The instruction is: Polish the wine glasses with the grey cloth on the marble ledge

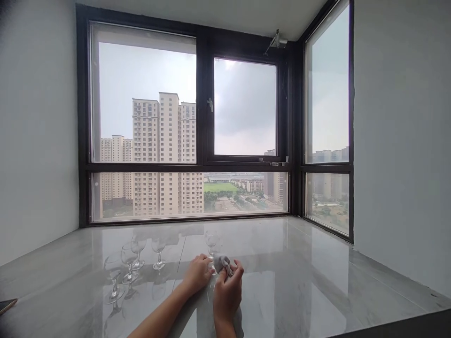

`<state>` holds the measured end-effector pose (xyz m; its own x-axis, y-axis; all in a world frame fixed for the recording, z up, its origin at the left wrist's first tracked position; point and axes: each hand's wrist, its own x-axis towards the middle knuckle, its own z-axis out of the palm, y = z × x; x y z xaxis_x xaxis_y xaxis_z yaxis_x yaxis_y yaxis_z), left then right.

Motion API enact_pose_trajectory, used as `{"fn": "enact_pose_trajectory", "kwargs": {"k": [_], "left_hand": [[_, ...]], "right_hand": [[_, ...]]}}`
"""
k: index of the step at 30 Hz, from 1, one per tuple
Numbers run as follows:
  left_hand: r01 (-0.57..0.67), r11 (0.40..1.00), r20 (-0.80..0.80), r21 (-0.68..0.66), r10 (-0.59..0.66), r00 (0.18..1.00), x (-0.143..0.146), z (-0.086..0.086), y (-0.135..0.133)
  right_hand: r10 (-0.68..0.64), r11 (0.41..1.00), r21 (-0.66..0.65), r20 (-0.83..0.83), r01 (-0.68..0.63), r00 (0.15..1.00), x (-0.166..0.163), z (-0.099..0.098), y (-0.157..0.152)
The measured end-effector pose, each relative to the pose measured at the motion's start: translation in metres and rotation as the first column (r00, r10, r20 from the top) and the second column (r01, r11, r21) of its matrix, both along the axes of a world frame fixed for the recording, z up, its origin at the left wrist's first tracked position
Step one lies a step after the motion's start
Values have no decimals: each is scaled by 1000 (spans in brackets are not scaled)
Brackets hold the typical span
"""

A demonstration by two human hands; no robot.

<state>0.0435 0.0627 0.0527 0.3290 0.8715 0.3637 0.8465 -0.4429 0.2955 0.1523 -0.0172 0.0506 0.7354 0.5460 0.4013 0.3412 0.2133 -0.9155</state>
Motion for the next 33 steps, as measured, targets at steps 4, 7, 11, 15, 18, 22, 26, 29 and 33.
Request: {"fn": "enact_pose_trajectory", "kwargs": {"k": [4,7,11,15,18,22,26,29,33], "left_hand": [[-92,985,120,146,75,990,-36,8,-14],[-375,911,335,173,303,892,-70,16,-22],[-641,765,576,65,496,650,-106,21,-21],[-733,680,701,-11,529,479,-121,18,-6],[-672,736,725,-83,507,466,-125,11,9],[-553,818,693,-157,490,528,-132,1,21],[-515,837,642,-183,499,583,-135,-3,21],[-466,877,624,-115,428,653,-128,0,11],[-230,970,572,73,148,807,-107,5,-8]], "right_hand": [[23,1000,-9,10,-23,1000,-1,1,0],[39,999,9,29,-39,999,-2,0,-1],[106,994,-11,63,-105,992,-3,-3,0],[169,985,-51,102,-164,980,-3,-7,1],[203,978,-71,125,-195,971,-3,-9,3],[251,966,-95,141,-239,958,-4,-11,4],[257,965,-105,167,-242,952,-4,-13,5],[280,953,-174,202,-247,939,-3,-17,8],[366,908,-317,278,-274,888,-4,-23,14]]}}
